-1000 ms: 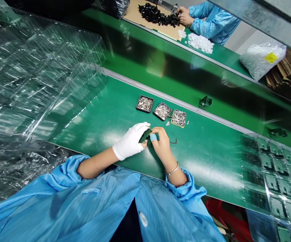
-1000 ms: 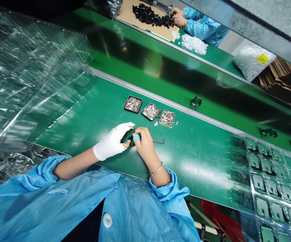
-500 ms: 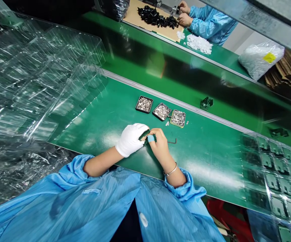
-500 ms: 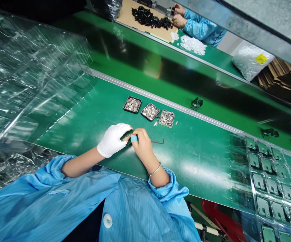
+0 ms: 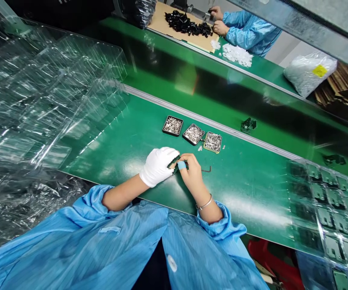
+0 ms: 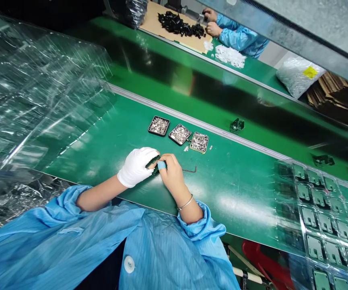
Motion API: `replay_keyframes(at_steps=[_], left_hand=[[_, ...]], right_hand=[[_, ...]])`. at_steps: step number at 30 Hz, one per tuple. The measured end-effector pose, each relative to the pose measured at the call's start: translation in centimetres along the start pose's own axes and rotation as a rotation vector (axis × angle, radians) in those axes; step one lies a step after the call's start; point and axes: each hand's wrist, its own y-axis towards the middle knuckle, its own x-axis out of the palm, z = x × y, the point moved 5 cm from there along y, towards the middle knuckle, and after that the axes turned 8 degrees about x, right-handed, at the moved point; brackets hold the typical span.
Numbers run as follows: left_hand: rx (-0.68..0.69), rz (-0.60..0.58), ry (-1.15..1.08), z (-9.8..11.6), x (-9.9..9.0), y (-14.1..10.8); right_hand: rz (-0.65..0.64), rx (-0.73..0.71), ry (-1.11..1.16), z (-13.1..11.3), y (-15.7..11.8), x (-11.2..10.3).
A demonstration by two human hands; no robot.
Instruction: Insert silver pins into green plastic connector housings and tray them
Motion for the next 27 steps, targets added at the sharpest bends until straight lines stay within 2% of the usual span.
replay_keyframes(at_steps=[4,7,11,15,18,21,27], left_hand=[[-0.094,0.066,0.010,0.4,1.0,-0.5],[-0.086,0.074,-0.075,0.4,1.9,-0.7],[-0.114,0.083,-0.323,-0.4,2.0,-1.2],[-0.184,0.001,-0.588,-1.1,2.0,-1.3],[-0.261,-0.045,-0.594,-1.6,1.9,-1.1],[-0.263,-0.079,-0.566,-1.7,2.0,-1.0],[-0.272,-0.051,-0.530,-1.8,2.1,-0.9]], right_hand=[[0.003,0.071,-0.116,0.7,-0.2,0.5],[-0.035,0.108,-0.090,1.2,0.2,0.2],[-0.111,0.149,0.006,1.3,0.8,-0.4],[-0.158,0.116,-0.049,0.5,0.8,-0.3],[-0.204,0.093,-0.120,0.0,0.7,0.3],[-0.246,0.108,-0.186,-0.2,0.7,0.7],[-0.241,0.152,-0.232,-0.4,0.6,1.6]])
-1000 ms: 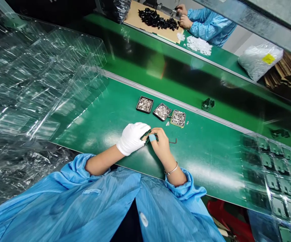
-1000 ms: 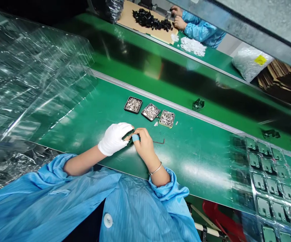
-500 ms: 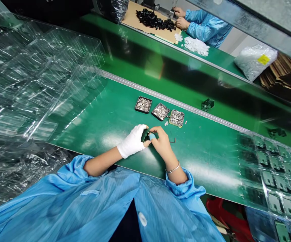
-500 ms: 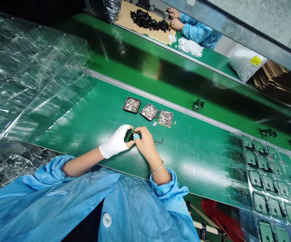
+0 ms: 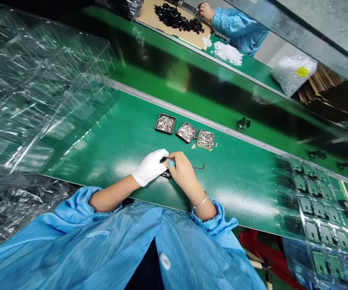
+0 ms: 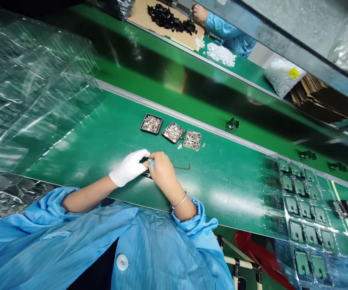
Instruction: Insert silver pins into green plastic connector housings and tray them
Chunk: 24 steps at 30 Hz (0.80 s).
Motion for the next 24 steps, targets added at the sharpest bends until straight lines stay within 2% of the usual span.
replay_keyframes(at_steps=[4,7,9,11,13,16,19,24], left_hand=[[-0.021,-0.022,-0.034,-0.1,0.1,0.0],[-0.026,-0.028,-0.154,-0.7,-0.5,0.0],[-0.054,-0.011,-0.272,-1.8,-1.3,0.0],[-0.121,0.028,-0.334,-3.4,-2.1,0.1],[-0.182,0.077,-0.311,-4.8,-2.6,0.2],[-0.181,0.080,-0.237,-5.5,-2.3,0.5],[-0.149,0.049,-0.152,-5.0,-1.9,0.6],[-0.089,0.035,-0.059,-4.1,-1.9,0.5]], right_hand=[[-0.009,0.020,0.035,0.0,-0.1,-0.1],[-0.051,0.003,0.105,1.3,0.5,-2.1],[0.026,0.052,0.093,3.1,1.6,-4.6],[0.174,0.158,-0.013,5.2,3.0,-7.2],[0.214,0.197,-0.142,6.4,4.7,-8.5],[0.112,0.142,-0.397,6.2,7.6,-7.6],[0.004,0.147,-0.635,5.6,9.9,-5.9],[-0.036,0.160,-0.703,5.1,11.5,-4.8]])
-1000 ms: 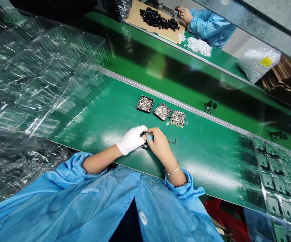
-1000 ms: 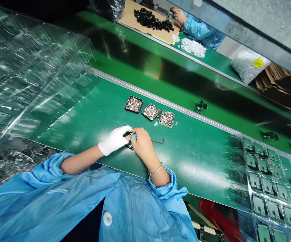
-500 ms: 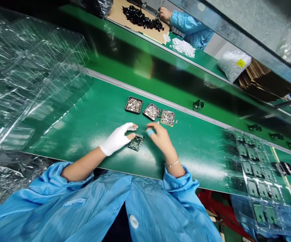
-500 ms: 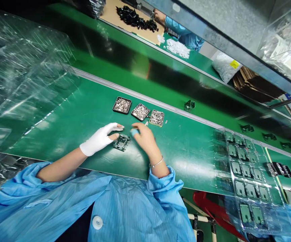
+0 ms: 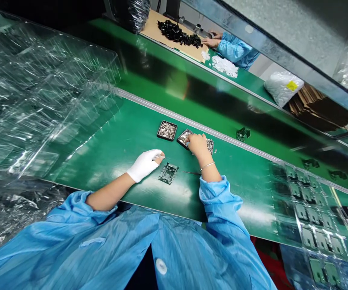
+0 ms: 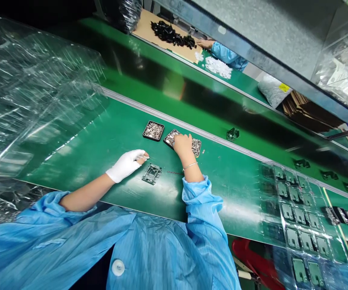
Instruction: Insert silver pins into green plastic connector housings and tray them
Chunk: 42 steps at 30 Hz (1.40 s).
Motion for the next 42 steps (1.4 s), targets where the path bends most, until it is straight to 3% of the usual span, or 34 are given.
replay_keyframes(at_steps=[4,8,12,15,17,20,25,29,33,37,42], left_hand=[[0.021,-0.001,0.011,0.1,-0.1,0.1],[0.013,-0.008,0.027,-0.2,0.1,0.2],[-0.007,0.024,-0.032,-0.1,-0.2,0.0],[0.024,0.143,-0.039,1.1,-1.5,-0.6],[0.086,0.193,-0.016,2.6,-2.3,-1.1],[0.242,0.132,-0.007,5.2,-2.1,-1.4],[0.459,0.058,0.060,7.5,-0.9,-1.4],[0.463,-0.032,0.151,7.3,-0.6,-1.8],[0.389,-0.043,0.094,5.5,-0.8,-2.6],[0.289,-0.199,0.071,2.8,1.2,-3.0],[0.273,-0.090,0.063,2.6,2.3,-2.6]], right_hand=[[0.029,0.015,-0.006,0.2,-0.4,0.0],[0.144,0.042,0.093,0.8,-0.7,-0.2],[0.184,0.068,0.360,1.3,-1.8,-0.6],[0.192,0.056,0.723,0.7,-4.4,-1.5],[0.155,-0.026,0.963,-0.6,-6.9,-2.0],[0.008,-0.126,1.186,-3.1,-10.3,-1.9],[-0.206,-0.064,1.397,-4.4,-12.5,-0.7],[-0.308,-0.128,1.321,-3.8,-12.7,-0.5],[-0.125,-0.095,1.197,-1.8,-12.5,-0.7],[-0.002,-0.149,1.067,-1.2,-12.4,-0.2],[0.069,-0.285,0.882,-1.9,-12.7,0.6]])
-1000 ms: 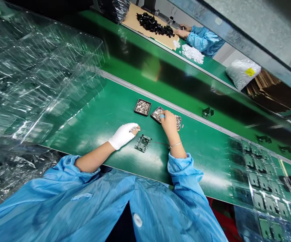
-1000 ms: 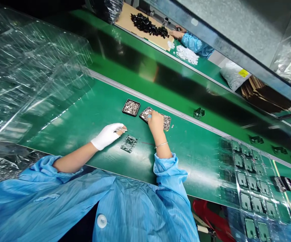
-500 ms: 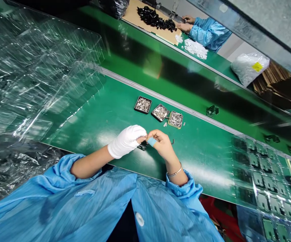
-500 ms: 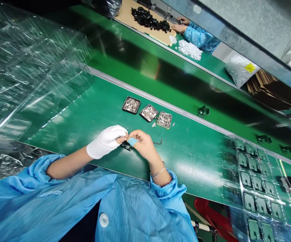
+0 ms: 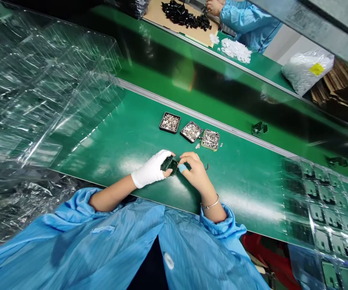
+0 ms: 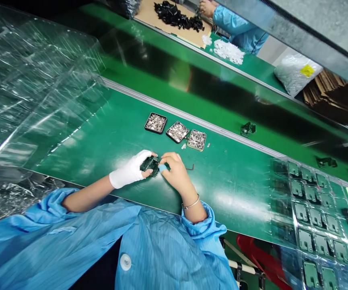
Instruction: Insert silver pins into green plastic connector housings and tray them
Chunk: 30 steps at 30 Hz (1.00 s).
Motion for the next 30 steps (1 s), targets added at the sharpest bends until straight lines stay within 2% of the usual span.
replay_keyframes(at_steps=[5,9,18,23,26,30], left_hand=[[0.099,0.043,0.055,1.3,-0.3,0.6],[0.099,0.037,0.116,1.7,-0.3,0.5],[0.168,0.050,0.207,2.2,-0.3,0.3],[0.129,0.028,0.201,1.8,-0.1,0.0],[0.068,-0.016,0.135,1.9,-0.6,0.2],[-0.010,-0.190,0.171,3.0,-1.7,1.2]], right_hand=[[0.005,-0.056,-0.068,-0.2,-0.2,0.2],[-0.002,-0.097,-0.079,-0.6,-0.3,0.2],[-0.071,-0.068,-0.132,-0.5,-0.4,0.5],[-0.038,0.017,-0.144,0.1,-0.4,1.0],[-0.050,0.084,-0.174,0.3,-0.4,1.4],[-0.083,0.075,-0.284,-0.7,-0.4,1.7]])
